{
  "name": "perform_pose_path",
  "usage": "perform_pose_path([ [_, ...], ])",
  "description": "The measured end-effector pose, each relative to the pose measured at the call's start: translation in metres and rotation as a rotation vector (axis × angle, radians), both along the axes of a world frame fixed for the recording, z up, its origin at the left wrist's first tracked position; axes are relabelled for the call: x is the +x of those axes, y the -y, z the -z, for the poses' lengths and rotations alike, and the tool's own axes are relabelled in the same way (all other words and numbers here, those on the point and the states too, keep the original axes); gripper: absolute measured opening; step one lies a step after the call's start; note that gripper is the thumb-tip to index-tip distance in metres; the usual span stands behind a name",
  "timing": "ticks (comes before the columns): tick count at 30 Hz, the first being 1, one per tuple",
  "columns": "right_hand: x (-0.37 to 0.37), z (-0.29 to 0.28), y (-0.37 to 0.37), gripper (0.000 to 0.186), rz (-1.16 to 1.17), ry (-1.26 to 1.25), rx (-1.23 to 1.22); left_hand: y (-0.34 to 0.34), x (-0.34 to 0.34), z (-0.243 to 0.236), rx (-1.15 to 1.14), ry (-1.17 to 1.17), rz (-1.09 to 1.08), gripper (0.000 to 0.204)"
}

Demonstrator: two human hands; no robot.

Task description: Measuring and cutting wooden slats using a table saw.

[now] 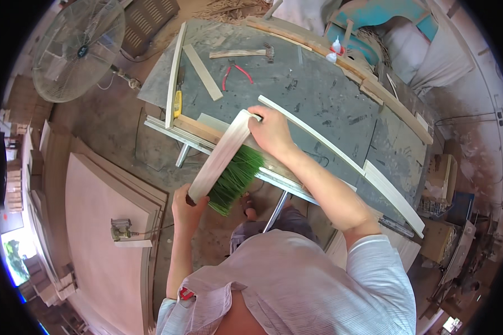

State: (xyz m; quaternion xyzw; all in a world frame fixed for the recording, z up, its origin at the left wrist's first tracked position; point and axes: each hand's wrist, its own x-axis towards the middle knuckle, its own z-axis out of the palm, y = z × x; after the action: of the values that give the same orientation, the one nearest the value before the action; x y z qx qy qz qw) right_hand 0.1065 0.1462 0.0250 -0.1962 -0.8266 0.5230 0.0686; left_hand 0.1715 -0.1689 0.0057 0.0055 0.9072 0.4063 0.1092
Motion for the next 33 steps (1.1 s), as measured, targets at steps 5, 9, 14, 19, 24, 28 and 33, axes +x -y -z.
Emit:
perform_pose_path([
  [5, -0.041, 0.012, -0.021, 0.037, -0.094, 0.014, 0.12, 0.0, -0.029, 0.002, -0.046, -0.12, 0.185, 0.051],
  [9, -0.091, 0.038, -0.048, 0.058, -0.124, 0.032, -0.084, -0.013, -0.086, -0.004, -0.008, -0.034, 0.24, 0.039],
  [14, -0.08, 0.021, -0.04, 0.061, 0.012, -0.124, 0.15, -0.009, -0.137, 0.021, 0.233, 0.31, 0.121, 0.036],
  [19, 0.029, 0.049, -0.062, 0.048, 0.021, -0.076, -0.003, -0.032, -0.186, 0.041, 0.411, 0.443, 0.063, 0.031],
  [24, 0.149, 0.031, -0.066, 0.037, -0.029, 0.119, 0.041, 0.008, -0.254, 0.086, 0.517, 0.548, 0.114, 0.041],
  [28, 0.251, 0.046, -0.102, 0.037, 0.175, 0.139, 0.299, 0.015, -0.29, 0.105, 0.437, 0.55, 0.153, 0.035],
  [33, 0.333, 0.057, -0.169, 0.039, 0.417, 0.361, 0.48, 0.043, -0.302, 0.113, 0.422, 0.478, 0.106, 0.036],
])
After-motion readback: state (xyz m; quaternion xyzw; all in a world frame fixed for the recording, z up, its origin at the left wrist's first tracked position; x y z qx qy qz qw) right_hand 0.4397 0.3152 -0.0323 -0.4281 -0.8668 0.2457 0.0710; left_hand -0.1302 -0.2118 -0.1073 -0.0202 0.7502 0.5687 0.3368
